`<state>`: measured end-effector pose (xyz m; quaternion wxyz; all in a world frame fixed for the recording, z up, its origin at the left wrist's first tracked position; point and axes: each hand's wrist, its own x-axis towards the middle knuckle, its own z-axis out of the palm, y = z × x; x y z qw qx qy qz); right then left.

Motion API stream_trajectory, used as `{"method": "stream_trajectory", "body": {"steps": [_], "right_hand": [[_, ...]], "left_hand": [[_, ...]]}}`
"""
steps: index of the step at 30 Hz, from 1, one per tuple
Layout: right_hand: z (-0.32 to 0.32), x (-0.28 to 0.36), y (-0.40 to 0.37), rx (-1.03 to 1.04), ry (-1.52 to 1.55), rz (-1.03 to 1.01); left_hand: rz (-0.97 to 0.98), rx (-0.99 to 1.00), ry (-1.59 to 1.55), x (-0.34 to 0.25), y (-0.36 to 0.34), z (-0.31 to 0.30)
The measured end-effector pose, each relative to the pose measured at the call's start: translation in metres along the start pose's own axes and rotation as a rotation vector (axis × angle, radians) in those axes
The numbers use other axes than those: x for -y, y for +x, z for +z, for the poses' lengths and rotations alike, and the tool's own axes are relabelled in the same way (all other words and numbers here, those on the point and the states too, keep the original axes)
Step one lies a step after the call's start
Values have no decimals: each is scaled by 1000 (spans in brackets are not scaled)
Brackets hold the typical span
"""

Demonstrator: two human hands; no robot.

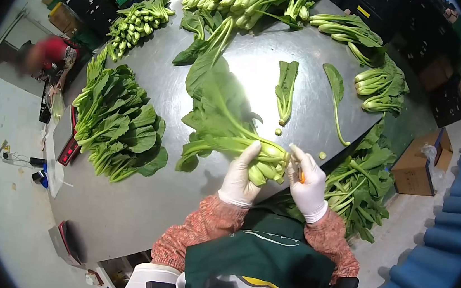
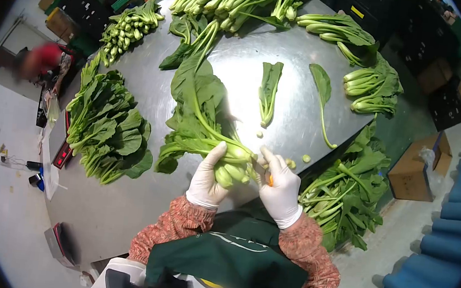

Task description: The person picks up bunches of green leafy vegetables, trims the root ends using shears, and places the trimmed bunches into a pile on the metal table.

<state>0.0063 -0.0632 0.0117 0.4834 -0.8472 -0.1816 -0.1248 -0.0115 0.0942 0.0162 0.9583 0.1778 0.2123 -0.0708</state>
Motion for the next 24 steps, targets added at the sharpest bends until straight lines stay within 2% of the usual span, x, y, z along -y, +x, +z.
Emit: {"method": "stream_trajectory", "body": {"steps": [3, 7, 9, 11, 12, 14, 15, 16, 18, 19, 22, 24], "right_hand": [[2, 0, -6, 50, -167, -12], [4, -2, -4, -17, -239, -8], [8, -15, -4, -59, -250, 1], [14, -85, -23, 192, -201, 310], [16, -106, -28, 315, -171, 462], [-3, -83, -29, 224, 58, 554], [-4, -84, -32, 203, 185, 526], [-21, -48, -14, 267, 381, 726], [-33, -27, -5, 331, 692, 684], [-39, -15, 3, 447, 676, 643], [-23, 0, 6, 391, 428, 338], [-17, 7, 2, 261, 506, 586]], "left_hand": [[-34, 47, -56, 0, -1, -3], [-46, -58, -100, 12, 1, -9], [-105, 19, -139, 10, -2, -8], [-116, 138, -169, 5, -10, -1], [-98, 118, -44, 1, -13, 7], [-38, 61, 187, -4, -18, 18], [-34, 23, 277, -3, -19, 14], [-20, 4, 378, -5, -13, 12], [-26, 78, 533, -7, -8, 0], [28, 64, 550, -5, -8, 4], [10, 92, 583, -6, -10, 2], [-19, 88, 496, -7, -13, 2]]}}
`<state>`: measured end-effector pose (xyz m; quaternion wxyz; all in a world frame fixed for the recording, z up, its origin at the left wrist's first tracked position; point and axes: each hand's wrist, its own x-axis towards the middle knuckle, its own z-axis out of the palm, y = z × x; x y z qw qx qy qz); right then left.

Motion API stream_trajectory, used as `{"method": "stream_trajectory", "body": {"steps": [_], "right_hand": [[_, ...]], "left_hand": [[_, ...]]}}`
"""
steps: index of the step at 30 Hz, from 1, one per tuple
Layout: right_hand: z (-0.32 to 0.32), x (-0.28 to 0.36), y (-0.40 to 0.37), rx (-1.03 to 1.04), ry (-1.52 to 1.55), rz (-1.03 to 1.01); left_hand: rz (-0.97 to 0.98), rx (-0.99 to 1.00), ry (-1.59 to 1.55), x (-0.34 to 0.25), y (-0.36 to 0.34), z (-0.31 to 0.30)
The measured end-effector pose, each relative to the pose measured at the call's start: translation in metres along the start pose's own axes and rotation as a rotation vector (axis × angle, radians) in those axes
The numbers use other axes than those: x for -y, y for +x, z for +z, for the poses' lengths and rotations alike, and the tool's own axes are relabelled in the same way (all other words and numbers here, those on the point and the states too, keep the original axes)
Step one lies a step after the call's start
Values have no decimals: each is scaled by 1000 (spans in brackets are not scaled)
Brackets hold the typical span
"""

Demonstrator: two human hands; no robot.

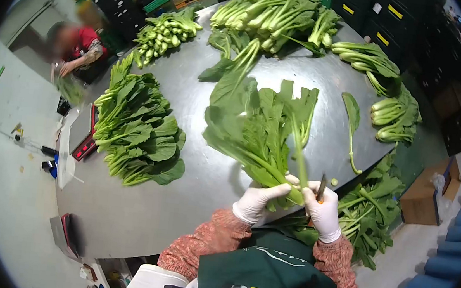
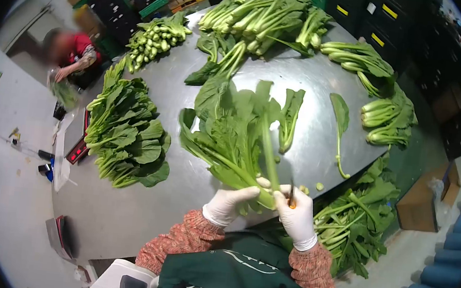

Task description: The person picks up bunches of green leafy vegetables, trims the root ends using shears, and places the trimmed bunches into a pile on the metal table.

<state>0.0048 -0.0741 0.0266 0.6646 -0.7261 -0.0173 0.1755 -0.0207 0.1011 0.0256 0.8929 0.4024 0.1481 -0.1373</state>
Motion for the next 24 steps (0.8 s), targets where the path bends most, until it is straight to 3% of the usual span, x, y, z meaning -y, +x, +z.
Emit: {"method": "stream_trajectory", "body": {"steps": [3, 4, 6, 8, 11, 12, 14, 15, 18, 20, 21, 23, 24], "right_hand": [[12, -21, 4, -126, 206, 25], [18, -17, 6, -210, 401, 88], [-3, -30, 24, -295, 600, 45], [-11, -40, 38, -371, 523, 8], [-25, -61, 42, -83, -91, 128], [-23, -57, 40, 49, -268, 243], [-21, -102, 42, -27, -665, -189], [-22, -111, 41, -69, -606, -98], [-22, -125, 50, -105, -367, 23], [-20, -97, 48, -86, -383, 85], [-29, -112, 51, -117, -426, 28], [-30, -100, 54, -100, -385, 115], [-28, -94, 56, -98, -340, 186]], "left_hand": [[42, 36, -93, 1, -6, -1], [57, 71, -70, 1, -5, -8], [65, 123, -80, -6, -7, -25], [74, 164, -94, -15, -12, -35], [126, 179, -69, -21, -16, -49], [141, 136, -21, -20, -18, -56], [188, 27, 81, -26, -27, -72], [281, -1, 162, -35, -31, -84], [372, -415, 447, -86, -65, -137], [283, -729, 533, -151, -104, -153], [554, -764, 602, -172, -114, -169], [789, -932, 756, -214, -133, -220], [887, -989, 1506, -249, -147, -248]]}}
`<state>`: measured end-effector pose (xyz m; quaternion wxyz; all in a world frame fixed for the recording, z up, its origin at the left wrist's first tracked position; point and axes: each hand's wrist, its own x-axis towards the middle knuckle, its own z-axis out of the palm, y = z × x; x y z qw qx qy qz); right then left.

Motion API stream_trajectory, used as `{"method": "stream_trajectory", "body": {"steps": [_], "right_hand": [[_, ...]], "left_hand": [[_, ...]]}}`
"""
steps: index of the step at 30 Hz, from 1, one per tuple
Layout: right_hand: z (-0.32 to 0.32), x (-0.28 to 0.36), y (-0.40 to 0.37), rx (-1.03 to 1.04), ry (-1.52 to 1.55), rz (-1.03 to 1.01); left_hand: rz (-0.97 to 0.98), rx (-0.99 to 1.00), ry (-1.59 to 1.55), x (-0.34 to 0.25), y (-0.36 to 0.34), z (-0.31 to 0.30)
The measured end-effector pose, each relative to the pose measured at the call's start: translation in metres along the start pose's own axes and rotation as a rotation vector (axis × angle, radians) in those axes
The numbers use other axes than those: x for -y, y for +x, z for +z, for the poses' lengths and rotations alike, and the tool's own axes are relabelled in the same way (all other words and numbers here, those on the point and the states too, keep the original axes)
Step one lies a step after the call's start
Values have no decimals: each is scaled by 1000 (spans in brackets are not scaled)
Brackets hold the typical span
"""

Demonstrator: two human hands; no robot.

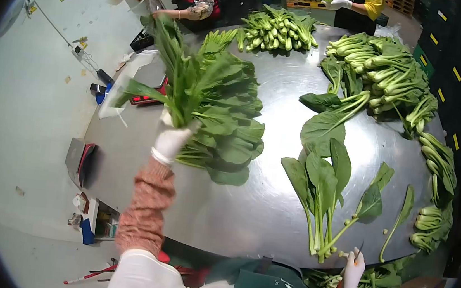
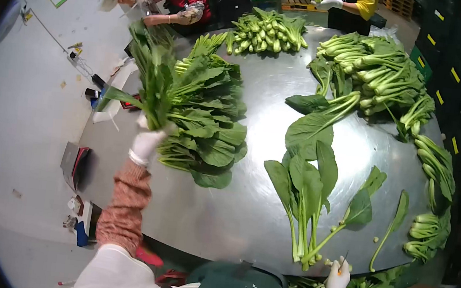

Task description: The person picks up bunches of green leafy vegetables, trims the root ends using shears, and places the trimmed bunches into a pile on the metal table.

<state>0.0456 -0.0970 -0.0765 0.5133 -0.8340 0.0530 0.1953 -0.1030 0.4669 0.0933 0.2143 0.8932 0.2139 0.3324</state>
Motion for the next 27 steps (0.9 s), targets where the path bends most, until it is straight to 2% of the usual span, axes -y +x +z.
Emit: {"method": "stream_trajectory", "body": {"steps": [1, 2, 3, 4, 6, 8, 9, 10, 11, 12, 13, 14, 16, 17, 18, 19, 20, 22, 24, 26, 27], "right_hand": [[1, 8, 1, 20, 10, 32], [3, 18, 3, 40, 21, 66], [7, 29, 4, 58, 34, 101], [11, 39, 4, 74, 46, 139], [25, 56, 11, 71, 32, 115], [37, 55, 20, 31, -14, 55], [42, 48, 26, 26, -21, 1], [48, 58, 25, 6, -64, -34], [50, 50, 29, 3, -73, -112], [57, 56, 31, -52, -90, -161], [55, 66, 31, -118, -445, -298], [60, 83, 29, -94, -431, -241], [73, 89, 32, 18, -615, -327], [81, 104, 29, 157, -670, -274], [97, 99, 30, 189, -708, -429], [114, 99, 28, 291, -885, -365], [127, 93, 26, 326, -979, -399], [140, 74, 39, 230, -981, -532], [136, 62, 69, 41, -945, -513], [117, 76, 88, 127, -924, -231], [116, 54, 100, 3, -860, -248]], "left_hand": [[-95, -187, -71, 5, 17, -5], [-132, -125, 366, 42, 35, -18], [-99, 126, 742, 58, 58, -31], [23, -108, 786, 95, 77, -25], [259, -1, 1027, 111, 102, -22], [122, 324, 1213, 148, 109, -8], [187, 364, 1233, 187, 105, 0], [6, 530, 1208, 199, 107, 9], [-93, 575, 1218, 204, 108, 18], [-158, 579, 1180, 194, 114, 22], [-145, 609, 1247, 189, 119, 27], [-180, 704, 1300, 188, 126, 29], [-267, 790, 1400, 166, 132, 31], [-253, 810, 1412, 169, 138, 29], [-95, 685, 1341, 195, 133, 23], [-60, 637, 1305, 173, 131, 23], [-12, 613, 1272, 129, 129, 26], [257, 391, 1063, 120, 113, 32], [409, 317, 906, 79, 90, 48], [388, 338, 802, 45, 64, 71], [390, 361, 721, 36, 51, 84]]}}
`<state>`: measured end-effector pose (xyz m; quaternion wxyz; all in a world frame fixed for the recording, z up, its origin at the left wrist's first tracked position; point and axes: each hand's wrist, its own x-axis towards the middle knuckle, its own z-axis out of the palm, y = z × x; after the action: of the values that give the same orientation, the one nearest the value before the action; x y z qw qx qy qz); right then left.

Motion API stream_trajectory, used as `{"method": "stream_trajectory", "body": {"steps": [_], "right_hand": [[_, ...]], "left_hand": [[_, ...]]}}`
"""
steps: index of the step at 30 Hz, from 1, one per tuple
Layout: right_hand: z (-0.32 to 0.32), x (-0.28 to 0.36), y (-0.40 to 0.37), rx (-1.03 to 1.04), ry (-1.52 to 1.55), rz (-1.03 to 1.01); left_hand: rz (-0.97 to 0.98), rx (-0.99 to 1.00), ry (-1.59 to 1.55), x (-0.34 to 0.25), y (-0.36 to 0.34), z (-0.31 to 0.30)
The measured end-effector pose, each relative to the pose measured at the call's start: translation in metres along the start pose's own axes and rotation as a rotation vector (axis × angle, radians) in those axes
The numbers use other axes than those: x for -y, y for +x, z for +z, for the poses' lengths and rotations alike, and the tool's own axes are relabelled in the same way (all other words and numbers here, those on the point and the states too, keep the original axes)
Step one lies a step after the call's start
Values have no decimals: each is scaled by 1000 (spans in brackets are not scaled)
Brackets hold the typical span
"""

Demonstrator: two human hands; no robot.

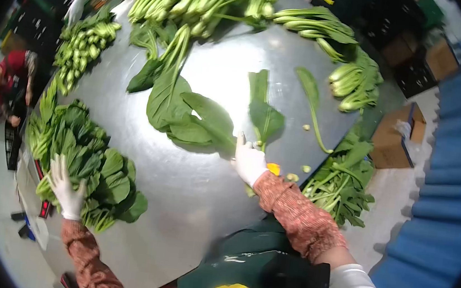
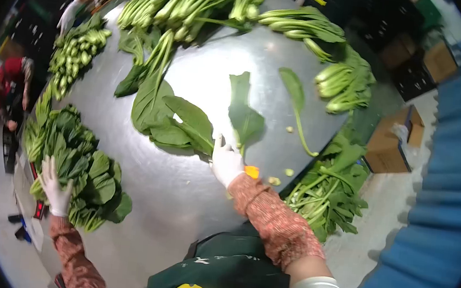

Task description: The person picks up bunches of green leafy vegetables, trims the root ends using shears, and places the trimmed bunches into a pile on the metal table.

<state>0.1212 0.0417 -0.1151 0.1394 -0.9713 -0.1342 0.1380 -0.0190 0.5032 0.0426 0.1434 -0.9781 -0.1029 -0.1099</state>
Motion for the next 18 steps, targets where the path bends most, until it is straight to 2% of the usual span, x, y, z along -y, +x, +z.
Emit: {"method": "stream_trajectory", "body": {"steps": [3, 4, 7, 9, 10, 12, 14, 15, 18], "right_hand": [[-15, -25, -1, -13, 196, 229], [-14, -37, -5, -67, 261, 265], [-35, -75, -32, -35, 436, 552], [-11, -125, -51, -152, 503, 648], [-6, -146, -66, -196, 510, 684], [-2, -181, -102, -289, 550, 754], [-4, -206, -136, -385, 612, 844], [3, -223, -148, -420, 541, 904], [25, -270, -179, -440, 811, 1092]], "left_hand": [[39, -90, -256, -89, -3, 20], [61, -97, -450, -126, -2, 23], [69, -77, -981, -244, -6, 51], [207, 22, -1052, -315, -10, 39], [239, 207, -1073, -342, -13, 41], [379, 281, -1067, -388, -19, 30], [470, 342, -1073, -419, -25, 29], [512, 353, -1070, -432, -28, 34], [590, 403, -1051, -456, -29, 44]]}}
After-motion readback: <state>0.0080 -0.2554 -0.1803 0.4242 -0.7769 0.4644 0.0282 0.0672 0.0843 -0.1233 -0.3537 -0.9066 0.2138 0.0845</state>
